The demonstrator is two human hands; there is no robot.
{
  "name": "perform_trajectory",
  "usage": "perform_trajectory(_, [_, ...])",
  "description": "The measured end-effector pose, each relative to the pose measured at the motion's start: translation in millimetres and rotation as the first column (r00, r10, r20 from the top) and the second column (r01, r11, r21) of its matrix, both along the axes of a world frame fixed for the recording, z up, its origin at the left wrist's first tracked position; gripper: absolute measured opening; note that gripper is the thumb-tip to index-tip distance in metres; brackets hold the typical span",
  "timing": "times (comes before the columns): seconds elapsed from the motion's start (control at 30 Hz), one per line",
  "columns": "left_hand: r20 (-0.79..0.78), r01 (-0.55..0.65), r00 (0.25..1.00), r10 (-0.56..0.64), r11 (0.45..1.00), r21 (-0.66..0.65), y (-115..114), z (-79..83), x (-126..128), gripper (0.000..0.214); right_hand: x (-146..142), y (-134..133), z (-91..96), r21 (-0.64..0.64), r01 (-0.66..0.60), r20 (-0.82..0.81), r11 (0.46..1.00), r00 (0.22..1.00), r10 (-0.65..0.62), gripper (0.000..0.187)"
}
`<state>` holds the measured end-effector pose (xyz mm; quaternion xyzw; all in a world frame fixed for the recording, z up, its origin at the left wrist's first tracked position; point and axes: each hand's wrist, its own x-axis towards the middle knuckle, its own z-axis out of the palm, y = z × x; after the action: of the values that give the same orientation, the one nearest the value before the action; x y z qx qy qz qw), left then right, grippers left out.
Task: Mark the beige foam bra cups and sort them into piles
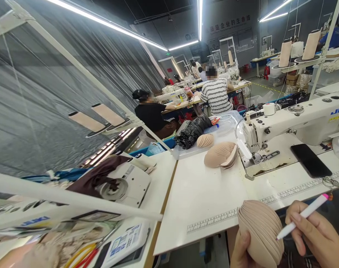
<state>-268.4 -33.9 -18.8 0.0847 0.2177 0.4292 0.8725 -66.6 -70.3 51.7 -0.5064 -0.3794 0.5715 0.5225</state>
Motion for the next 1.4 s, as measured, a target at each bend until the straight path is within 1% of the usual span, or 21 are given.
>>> perform_trajectory(0.07, [0.002,-0.022,1.0,0.022,1.0,0.015,0.7,-1.1,1.6,0.048,0.6,1.0,-1.2,0.005,0.01,0.024,1.0,1.0,-0.01,0.047])
perform_trajectory(0.13, [-0.01,-0.045,0.999,0.045,0.999,0.025,0.9,-0.8,4.9,0.052,0.6,1.5,-1.5,0.01,-0.011,0.051,1.0,0.999,0.01,0.048])
perform_trajectory(0.23, [-0.019,-0.059,0.998,0.059,0.998,0.031,0.6,0.8,8.6,0.058,-0.7,0.7,0.3,0.007,-0.041,0.025,0.999,0.999,0.041,0.05])
perform_trajectory(0.33, [0.004,-0.059,0.998,0.059,0.998,0.025,0.9,1.1,8.0,0.049,-1.7,-0.6,3.1,-0.013,-0.002,-0.019,1.0,1.0,0.002,0.05])
perform_trajectory(0.4, [0.023,-0.057,0.998,0.056,0.998,0.029,1.5,0.3,6.7,0.047,-2.1,-0.9,4.3,-0.01,0.016,-0.018,1.0,1.0,-0.017,0.05])
perform_trajectory(0.6, [-0.037,-0.064,0.997,0.066,0.996,0.058,1.8,0.1,8.6,0.068,-5.2,-2.2,2.3,-0.008,-0.001,-0.017,1.0,1.0,0.001,0.05])
perform_trajectory(0.7, [-0.043,-0.063,0.997,0.065,0.997,0.048,0.6,1.9,10.7,0.072,-6.3,-3.6,1.4,-0.006,-0.008,-0.006,1.0,1.0,0.008,0.049])
perform_trajectory(0.8, [-0.033,-0.064,0.997,0.066,0.997,0.048,-0.2,3.1,11.5,0.068,-8.4,-3.9,5.9,-0.016,-0.013,-0.008,1.0,1.0,0.013,0.051])
perform_trajectory(0.9, [-0.031,-0.063,0.997,0.065,0.996,0.068,-0.1,3.2,10.9,0.06,-13.0,-3.5,15.4,-0.035,-0.011,-0.016,0.999,1.0,0.01,0.053])
perform_trajectory(1.03, [-0.044,-0.062,0.997,0.065,0.997,0.052,0.4,0.6,8.3,0.065,-16.4,-4.2,22.1,-0.052,0.002,-0.06,0.999,0.998,-0.006,0.054])
perform_trajectory(1.13, [-0.046,-0.064,0.997,0.066,0.998,0.028,0.7,-3.1,5.6,0.066,-12.5,-4.6,17.1,-0.056,0.045,-0.071,0.997,0.996,-0.049,0.051])
perform_trajectory(1.23, [-0.029,-0.07,0.997,0.071,0.997,0.022,0.5,-6.1,4.6,0.062,-6.7,-3.4,7.8,-0.038,0.05,-0.055,0.998,0.997,-0.052,0.049])
perform_trajectory(1.3, [-0.025,-0.066,0.997,0.067,0.997,0.03,0.2,-6.7,5.3,0.063,-4.5,-1.9,1.6,-0.027,0.03,-0.043,0.999,0.999,-0.032,0.049])
perform_trajectory(1.4, [-0.04,-0.042,0.998,0.044,0.998,0.039,-0.3,-5.3,6.9,0.071,-5.1,-0.2,-4.3,-0.005,-0.026,-0.026,1.0,0.999,0.025,0.049])
